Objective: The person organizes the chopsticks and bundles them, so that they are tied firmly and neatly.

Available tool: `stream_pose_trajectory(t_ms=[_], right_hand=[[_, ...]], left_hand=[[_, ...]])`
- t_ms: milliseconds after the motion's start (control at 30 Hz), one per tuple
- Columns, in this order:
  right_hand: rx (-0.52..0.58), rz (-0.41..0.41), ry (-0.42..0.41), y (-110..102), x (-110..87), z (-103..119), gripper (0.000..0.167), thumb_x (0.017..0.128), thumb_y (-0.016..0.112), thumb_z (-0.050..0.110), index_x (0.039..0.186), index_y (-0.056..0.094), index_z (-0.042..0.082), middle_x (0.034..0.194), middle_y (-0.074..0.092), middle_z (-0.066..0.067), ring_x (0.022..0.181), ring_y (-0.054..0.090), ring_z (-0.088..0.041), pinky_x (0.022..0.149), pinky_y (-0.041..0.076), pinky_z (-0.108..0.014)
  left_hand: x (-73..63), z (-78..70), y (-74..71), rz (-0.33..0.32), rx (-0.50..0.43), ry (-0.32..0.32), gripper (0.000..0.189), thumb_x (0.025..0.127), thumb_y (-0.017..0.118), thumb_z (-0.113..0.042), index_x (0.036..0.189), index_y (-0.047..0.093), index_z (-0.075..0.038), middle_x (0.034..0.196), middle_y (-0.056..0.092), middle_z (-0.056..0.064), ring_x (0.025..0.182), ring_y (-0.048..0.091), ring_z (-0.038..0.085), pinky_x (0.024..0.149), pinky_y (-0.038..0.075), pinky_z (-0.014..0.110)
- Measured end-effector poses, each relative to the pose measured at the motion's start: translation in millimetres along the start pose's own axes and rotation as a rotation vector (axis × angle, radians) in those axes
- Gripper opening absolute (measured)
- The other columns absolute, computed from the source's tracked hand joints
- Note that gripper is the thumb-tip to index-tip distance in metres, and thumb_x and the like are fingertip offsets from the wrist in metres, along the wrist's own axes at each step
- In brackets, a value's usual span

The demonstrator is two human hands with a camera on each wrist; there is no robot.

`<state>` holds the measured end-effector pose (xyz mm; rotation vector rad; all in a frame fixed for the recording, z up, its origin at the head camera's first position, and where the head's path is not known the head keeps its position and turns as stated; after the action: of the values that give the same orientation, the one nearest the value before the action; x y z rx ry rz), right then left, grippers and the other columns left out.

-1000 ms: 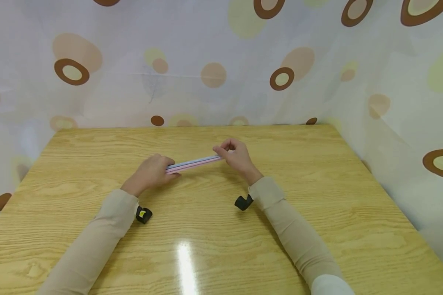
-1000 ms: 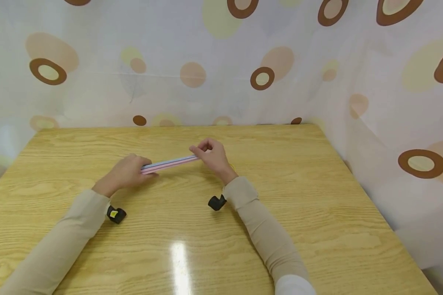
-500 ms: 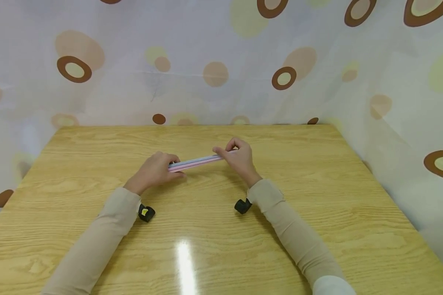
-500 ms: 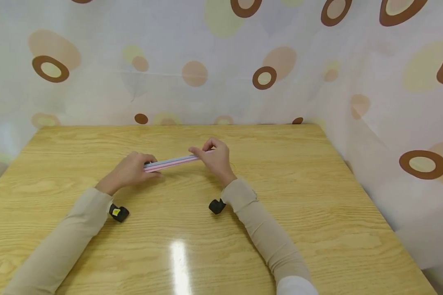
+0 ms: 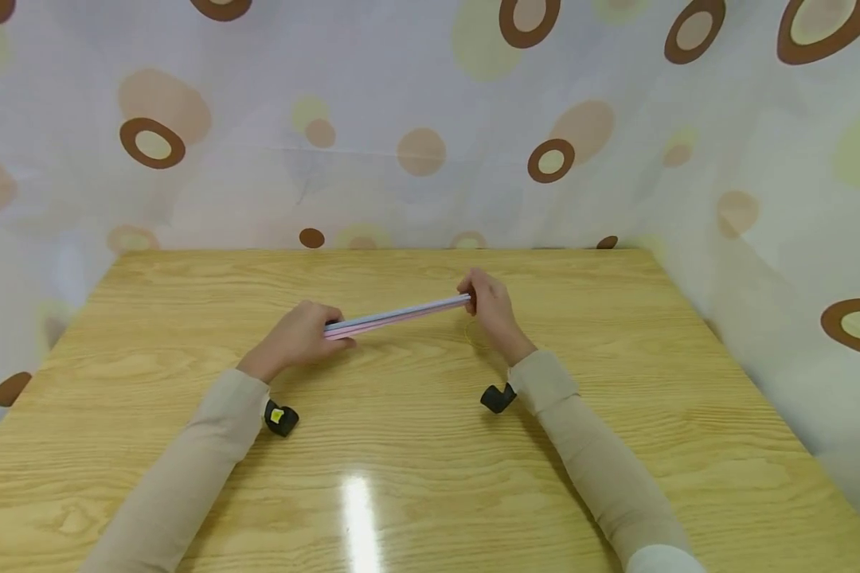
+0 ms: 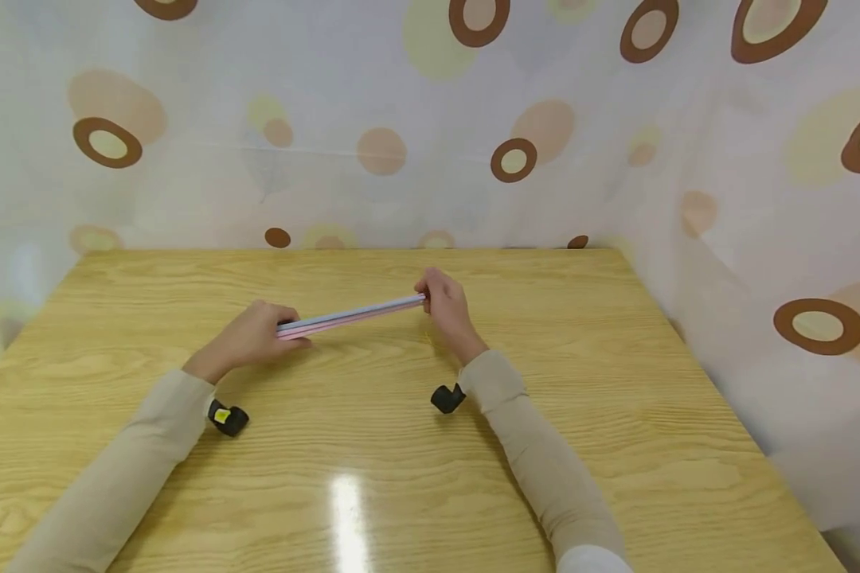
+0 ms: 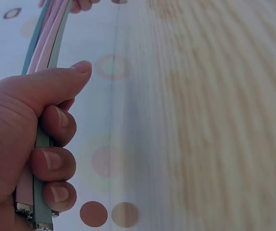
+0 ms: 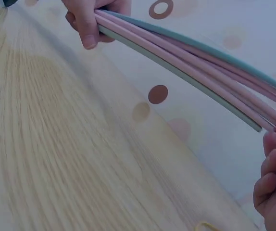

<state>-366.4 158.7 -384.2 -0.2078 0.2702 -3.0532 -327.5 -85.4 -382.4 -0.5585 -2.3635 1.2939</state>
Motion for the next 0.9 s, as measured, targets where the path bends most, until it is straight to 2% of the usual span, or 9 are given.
stream_pose_trajectory(t_ms=[100, 233, 367, 433, 533, 633, 767, 900], right_hand=[[-0.083, -0.035, 0.034, -16.1, -1.3, -9.9, 0.043, 0.106, 0.032, 0.030, 0.088, 0.054, -0.001, 0.080, 0.050, -0.006, 0.069, 0.043, -0.019, 0.067, 0.035, -0.031], [-0.241, -0.059, 0.052, -35.6, -2.6, -22.1, 0.040, 0.104, 0.039, 0.029, 0.095, 0.057, -0.006, 0.097, 0.056, -0.018, 0.081, 0.048, -0.024, 0.073, 0.038, -0.030], [-0.336, -0.065, 0.072, -48.6, -1.6, -32.6, 0.035, 0.102, 0.045, 0.028, 0.103, 0.061, -0.003, 0.097, 0.056, -0.017, 0.078, 0.047, -0.023, 0.072, 0.041, -0.032], [-0.395, -0.034, 0.105, -50.3, -1.6, -37.4, 0.030, 0.100, 0.048, 0.026, 0.106, 0.062, 0.000, 0.096, 0.056, -0.012, 0.080, 0.048, -0.023, 0.073, 0.042, -0.033], [-0.519, 0.056, 0.138, -46.1, -3.3, -40.0, 0.025, 0.097, 0.054, 0.023, 0.107, 0.062, 0.002, 0.097, 0.058, -0.011, 0.085, 0.051, -0.024, 0.075, 0.044, -0.034], [-0.675, 0.147, 0.090, -37.6, -4.4, -35.5, 0.022, 0.095, 0.058, 0.022, 0.103, 0.063, 0.001, 0.096, 0.060, -0.013, 0.085, 0.054, -0.024, 0.077, 0.045, -0.036], [-0.822, 0.199, 0.006, -28.1, -5.0, -28.7, 0.018, 0.096, 0.058, 0.017, 0.094, 0.064, 0.001, 0.088, 0.062, -0.012, 0.075, 0.056, -0.022, 0.073, 0.047, -0.038], [-0.893, 0.234, -0.012, -22.3, -7.6, -28.4, 0.024, 0.099, 0.050, 0.013, 0.081, 0.061, 0.002, 0.075, 0.061, -0.011, 0.063, 0.054, -0.021, 0.069, 0.047, -0.037]], left_hand=[[-1.9, 2.5, 1.3, 0.009, -0.017, -0.006, 0.023, 0.081, 0.078, -0.025, 0.077, 0.064, -0.006, 0.062, 0.052, -0.002, 0.056, 0.041, 0.010, 0.055, 0.034, 0.025], [-2.7, 5.3, 2.6, 0.013, -0.029, -0.014, 0.023, 0.082, 0.078, -0.026, 0.080, 0.066, -0.007, 0.064, 0.055, -0.001, 0.057, 0.043, 0.011, 0.056, 0.035, 0.026], [-2.3, 6.2, 1.5, 0.011, -0.035, -0.017, 0.023, 0.082, 0.077, -0.027, 0.081, 0.066, -0.007, 0.066, 0.058, -0.001, 0.057, 0.045, 0.011, 0.056, 0.037, 0.027], [-2.8, 5.6, 0.0, 0.008, -0.037, -0.013, 0.023, 0.082, 0.077, -0.027, 0.081, 0.066, -0.007, 0.067, 0.059, 0.000, 0.057, 0.045, 0.012, 0.056, 0.037, 0.027], [-4.7, 5.3, -2.2, -0.004, -0.043, -0.012, 0.024, 0.081, 0.078, -0.028, 0.080, 0.066, -0.007, 0.066, 0.059, 0.000, 0.057, 0.046, 0.012, 0.056, 0.037, 0.027], [-5.7, 6.7, -2.7, -0.012, -0.044, -0.017, 0.024, 0.081, 0.078, -0.027, 0.079, 0.065, -0.007, 0.065, 0.057, 0.000, 0.057, 0.045, 0.012, 0.055, 0.037, 0.027], [-4.2, 5.2, -3.4, -0.011, -0.043, -0.019, 0.023, 0.082, 0.078, -0.026, 0.079, 0.064, -0.007, 0.065, 0.056, 0.000, 0.057, 0.045, 0.012, 0.055, 0.036, 0.027], [-1.9, 1.3, -2.2, 0.003, -0.038, -0.011, 0.023, 0.083, 0.077, -0.027, 0.081, 0.065, -0.007, 0.068, 0.057, 0.000, 0.059, 0.046, 0.013, 0.057, 0.037, 0.027]])
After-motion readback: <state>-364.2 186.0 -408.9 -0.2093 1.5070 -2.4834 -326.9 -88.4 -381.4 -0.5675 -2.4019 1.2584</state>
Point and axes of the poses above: each hand's wrist, its own x-axis towards the middle knuckle, its own y-axis out of the palm, z = x × y, the point moved 10 cm from there along x, towards the middle knuckle
